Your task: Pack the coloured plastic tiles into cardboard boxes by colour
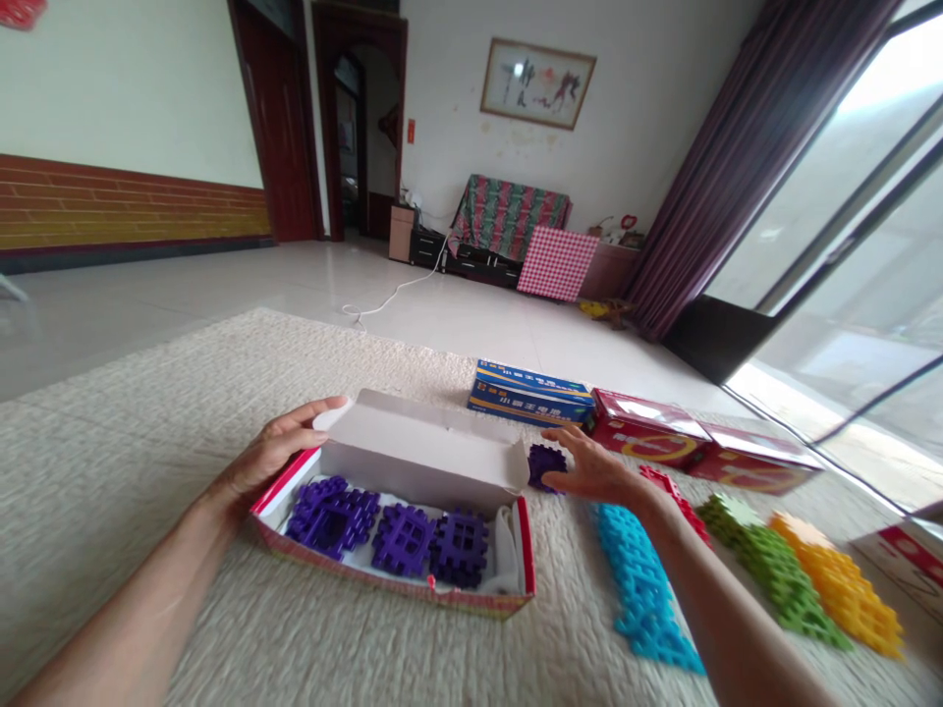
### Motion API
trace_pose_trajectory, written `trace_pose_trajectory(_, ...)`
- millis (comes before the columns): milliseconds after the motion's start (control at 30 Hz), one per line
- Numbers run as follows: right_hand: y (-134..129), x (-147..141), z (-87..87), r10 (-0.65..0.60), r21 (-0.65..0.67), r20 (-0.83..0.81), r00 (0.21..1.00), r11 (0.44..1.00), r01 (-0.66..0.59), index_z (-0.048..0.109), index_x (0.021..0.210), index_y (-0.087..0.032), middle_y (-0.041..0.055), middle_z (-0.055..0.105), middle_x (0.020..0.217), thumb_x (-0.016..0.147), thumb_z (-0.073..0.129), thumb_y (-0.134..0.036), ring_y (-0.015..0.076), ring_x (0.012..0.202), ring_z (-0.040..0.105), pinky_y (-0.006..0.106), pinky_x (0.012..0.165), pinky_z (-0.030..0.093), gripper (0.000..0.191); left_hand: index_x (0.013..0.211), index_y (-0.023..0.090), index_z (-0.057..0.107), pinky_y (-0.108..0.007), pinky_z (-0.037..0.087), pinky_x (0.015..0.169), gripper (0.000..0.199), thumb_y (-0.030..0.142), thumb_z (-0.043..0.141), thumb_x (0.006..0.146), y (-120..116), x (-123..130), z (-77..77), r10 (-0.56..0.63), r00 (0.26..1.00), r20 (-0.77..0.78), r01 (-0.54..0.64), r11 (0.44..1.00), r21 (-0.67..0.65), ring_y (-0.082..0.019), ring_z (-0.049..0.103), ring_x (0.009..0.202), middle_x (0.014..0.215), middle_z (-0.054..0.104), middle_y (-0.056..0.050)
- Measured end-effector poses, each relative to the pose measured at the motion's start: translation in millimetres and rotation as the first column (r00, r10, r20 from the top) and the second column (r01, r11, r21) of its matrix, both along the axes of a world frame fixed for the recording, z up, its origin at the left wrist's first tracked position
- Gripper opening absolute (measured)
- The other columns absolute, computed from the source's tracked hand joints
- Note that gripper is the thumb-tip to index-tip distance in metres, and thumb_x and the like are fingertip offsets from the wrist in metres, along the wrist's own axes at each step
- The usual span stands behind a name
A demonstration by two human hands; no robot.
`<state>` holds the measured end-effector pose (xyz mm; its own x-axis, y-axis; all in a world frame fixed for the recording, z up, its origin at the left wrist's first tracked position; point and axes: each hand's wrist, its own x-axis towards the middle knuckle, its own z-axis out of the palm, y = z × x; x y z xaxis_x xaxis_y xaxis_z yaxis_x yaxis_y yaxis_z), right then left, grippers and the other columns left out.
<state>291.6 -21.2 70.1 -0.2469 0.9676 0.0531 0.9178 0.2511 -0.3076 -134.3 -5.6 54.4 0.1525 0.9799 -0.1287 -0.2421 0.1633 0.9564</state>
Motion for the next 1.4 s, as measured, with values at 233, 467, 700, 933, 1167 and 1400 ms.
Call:
trace_pose_trajectory(233, -1.9, 1.5, 5.3, 0.024, 0.044, 0.004, 1.000, 0.999, -0.024, 0.062, 0.110, -0.017, 0.0109, 0.061, 0.115, 0.071, 0.057, -0.024, 0.0254, 0.104, 0.060, 0.040, 0.094, 0.045, 0.040, 0.124, 0.023, 0.057, -0.024, 0.053, 0.062, 0.063, 0.024, 0.072, 0.062, 1.6, -2.9, -2.0, -0.011, 1.000, -0.026, 0.013, 0.999, 0.051, -0.019, 0.069, 0.071, 0.094, 0.074, -0.003)
trace_pose_trajectory(467, -10.8, 4.8, 13.4, 0.009, 0.297, -0.047, 0.999, 0.955, 0.006, 0.062, 0.105, -0.020, 0.0084, 0.065, 0.104, 0.071, 0.065, -0.037, 0.0257, 0.092, 0.064, 0.040, 0.082, 0.052, 0.038, 0.127, 0.020, 0.055, -0.023, 0.050, 0.062, 0.062, 0.020, 0.068, 0.066, 4.0, -5.7, -7.4, -0.045, 0.999, 0.008, 0.044, 0.996, 0.083, -0.016, 0.066, 0.069, 0.091, 0.073, -0.004)
trace_pose_trajectory(700, -64.7, -81.1, 49.3, 0.288, 0.362, -0.111, 0.951, 0.903, -0.231, 0.060, 0.097, -0.022, 0.0063, 0.061, 0.105, 0.073, 0.068, -0.033, 0.0204, 0.094, 0.060, 0.035, 0.081, 0.050, 0.028, 0.125, 0.019, 0.056, -0.022, 0.048, 0.060, 0.059, 0.018, 0.067, 0.067, 2.9, -4.7, -6.7, -0.031, 0.999, 0.008, 0.030, 0.995, 0.099, -0.015, 0.065, 0.066, 0.091, 0.072, -0.003)
trace_pose_trajectory(933, -79.1, -116.7, 33.9, 0.321, 0.180, -0.082, 0.944, 0.936, -0.303, 0.058, 0.093, -0.021, 0.0043, 0.058, 0.099, 0.069, 0.074, -0.027, 0.0186, 0.089, 0.056, 0.036, 0.079, 0.048, 0.030, 0.124, 0.019, 0.057, -0.021, 0.048, 0.059, 0.057, 0.018, 0.067, 0.068, 1.8, -5.4, -7.1, -0.036, 0.999, 0.004, 0.036, 0.994, 0.103, -0.013, 0.064, 0.064, 0.087, 0.072, -0.003)
trace_pose_trajectory(1167, -81.1, -105.2, 43.3, 0.303, 0.246, -0.077, 0.950, 0.929, -0.276, 0.059, 0.094, -0.022, 0.0050, 0.058, 0.105, 0.070, 0.073, -0.030, 0.0195, 0.093, 0.057, 0.035, 0.082, 0.048, 0.029, 0.127, 0.020, 0.056, -0.021, 0.049, 0.059, 0.062, 0.019, 0.068, 0.066, 2.3, -4.5, -5.8, -0.032, 0.999, -0.011, 0.033, 0.995, 0.089, -0.015, 0.065, 0.066, 0.088, 0.073, -0.003)
trace_pose_trajectory(1400, -46.2, -40.9, 34.2, -0.058, 0.420, -0.129, 0.990, 0.901, 0.108, 0.062, 0.091, -0.022, 0.0050, 0.065, 0.097, 0.081, 0.055, -0.028, 0.0196, 0.085, 0.064, 0.035, 0.078, 0.049, 0.014, 0.127, 0.023, 0.055, -0.022, 0.052, 0.059, 0.066, 0.024, 0.072, 0.064, 0.8, -2.2, -1.7, -0.008, 0.998, -0.066, 0.012, 0.999, 0.051, -0.017, 0.068, 0.066, 0.090, 0.074, -0.003)
